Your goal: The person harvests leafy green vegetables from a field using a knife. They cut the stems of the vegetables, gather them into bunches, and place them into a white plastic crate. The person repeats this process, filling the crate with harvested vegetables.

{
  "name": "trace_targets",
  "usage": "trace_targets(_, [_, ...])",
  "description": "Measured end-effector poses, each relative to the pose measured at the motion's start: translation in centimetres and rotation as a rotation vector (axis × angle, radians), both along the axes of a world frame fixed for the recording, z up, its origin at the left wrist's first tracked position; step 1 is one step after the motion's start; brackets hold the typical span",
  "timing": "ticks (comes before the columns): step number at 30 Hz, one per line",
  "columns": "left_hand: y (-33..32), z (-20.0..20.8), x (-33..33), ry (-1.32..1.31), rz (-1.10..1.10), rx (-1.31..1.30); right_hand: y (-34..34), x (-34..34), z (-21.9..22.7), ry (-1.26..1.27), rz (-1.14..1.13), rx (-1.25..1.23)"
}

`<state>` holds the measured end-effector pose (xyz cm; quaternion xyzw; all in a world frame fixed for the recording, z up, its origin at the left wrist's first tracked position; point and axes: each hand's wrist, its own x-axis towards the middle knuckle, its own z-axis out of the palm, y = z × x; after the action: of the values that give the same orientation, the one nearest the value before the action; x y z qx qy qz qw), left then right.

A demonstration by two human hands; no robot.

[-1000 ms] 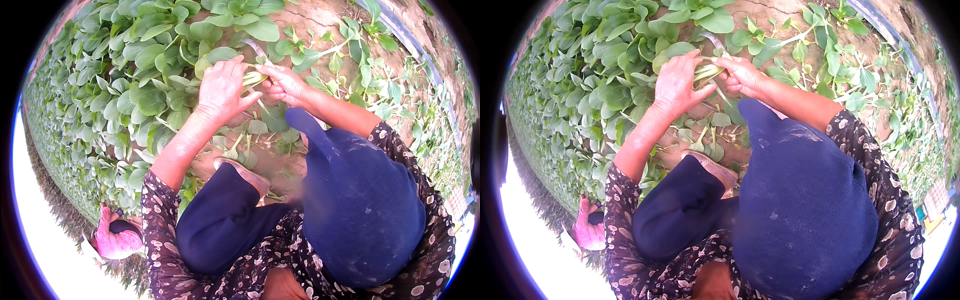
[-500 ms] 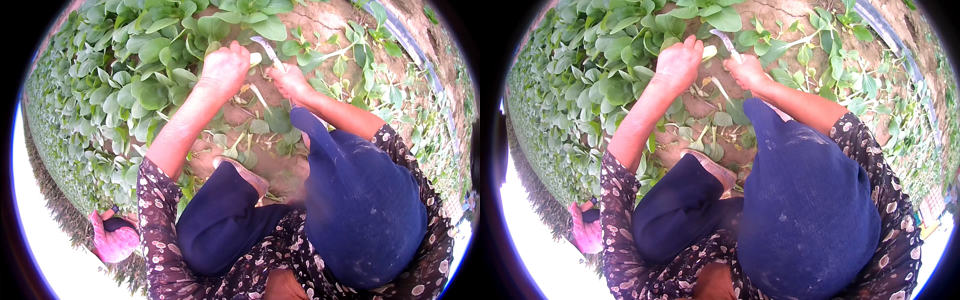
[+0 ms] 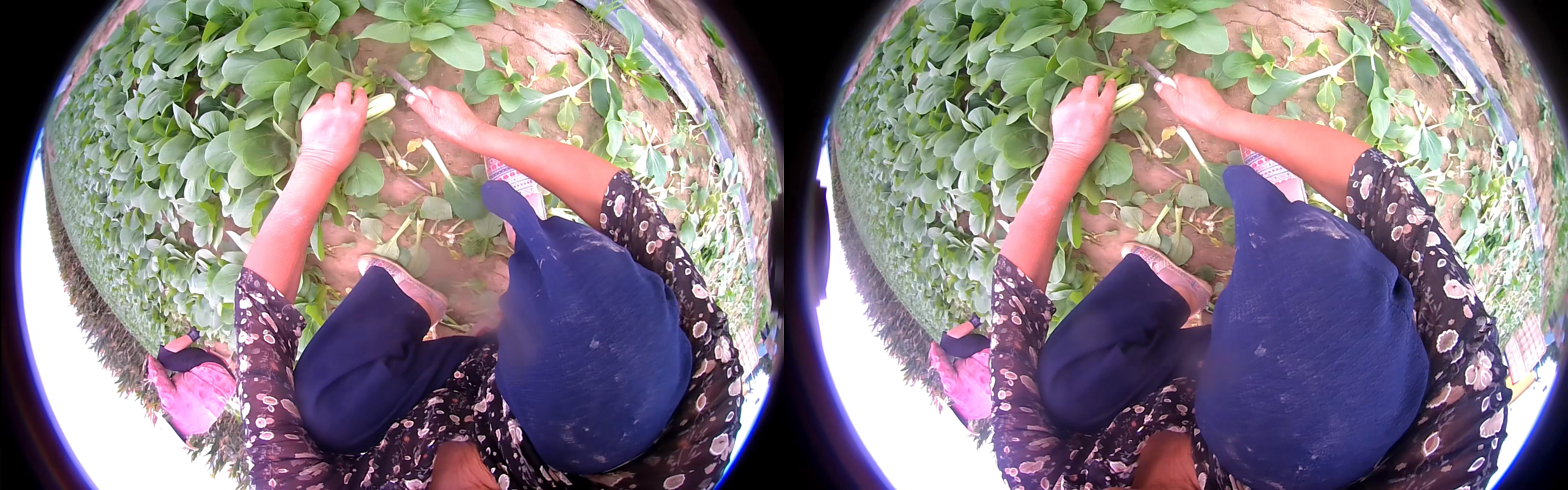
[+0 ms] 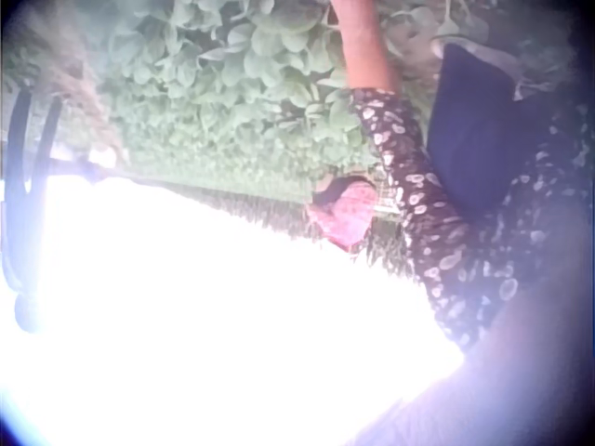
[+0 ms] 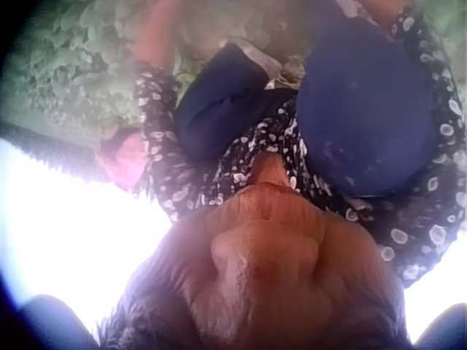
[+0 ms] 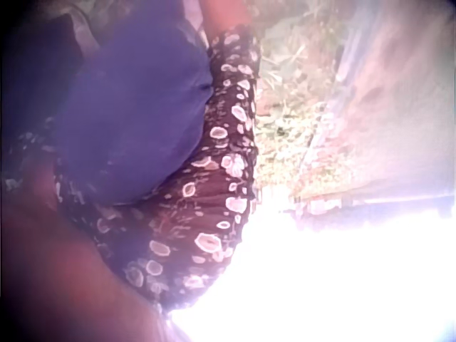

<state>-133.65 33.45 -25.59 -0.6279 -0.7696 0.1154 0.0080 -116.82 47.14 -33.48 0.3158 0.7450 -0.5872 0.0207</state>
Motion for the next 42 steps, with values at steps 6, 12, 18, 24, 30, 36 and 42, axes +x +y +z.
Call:
trace_targets(6, [-1.7, -0.6, -0.3, -0.039, 0.040, 0.066, 0.5, -0.9, -0.5, -0.149, 0.061, -0.211])
trace_targets(12, [-2.0, -0.5, -1.3, -0.203, 0.124, 0.122, 1.3, -1.1, -1.0, -0.208, 0.112, -0.286])
trace_targets(18, [-1.8, -1.0, -1.1, -0.225, 0.142, 0.116, 2.1, -1.5, -1.0, -0.256, 0.147, -0.381])
trace_targets(24, [-2.0, -0.9, -0.9, -0.199, 0.151, 0.115, 1.5, -2.6, -0.1, -0.309, 0.248, -0.215])
trace_targets(30, [-1.5, -1.1, -0.6, -0.176, 0.166, 0.110, 1.7, -3.3, -0.3, -0.303, 0.370, -0.071])
trace_targets(36, [-2.1, 1.0, -1.1, -0.212, 0.042, 0.259, 2.2, -2.8, 1.1, -0.315, 0.342, -0.156])
trace_targets(42, [-2.8, 4.9, 4.2, -0.353, -0.038, 0.525, 3.1, 4.5, 5.9, -0.158, -0.069, -0.718])
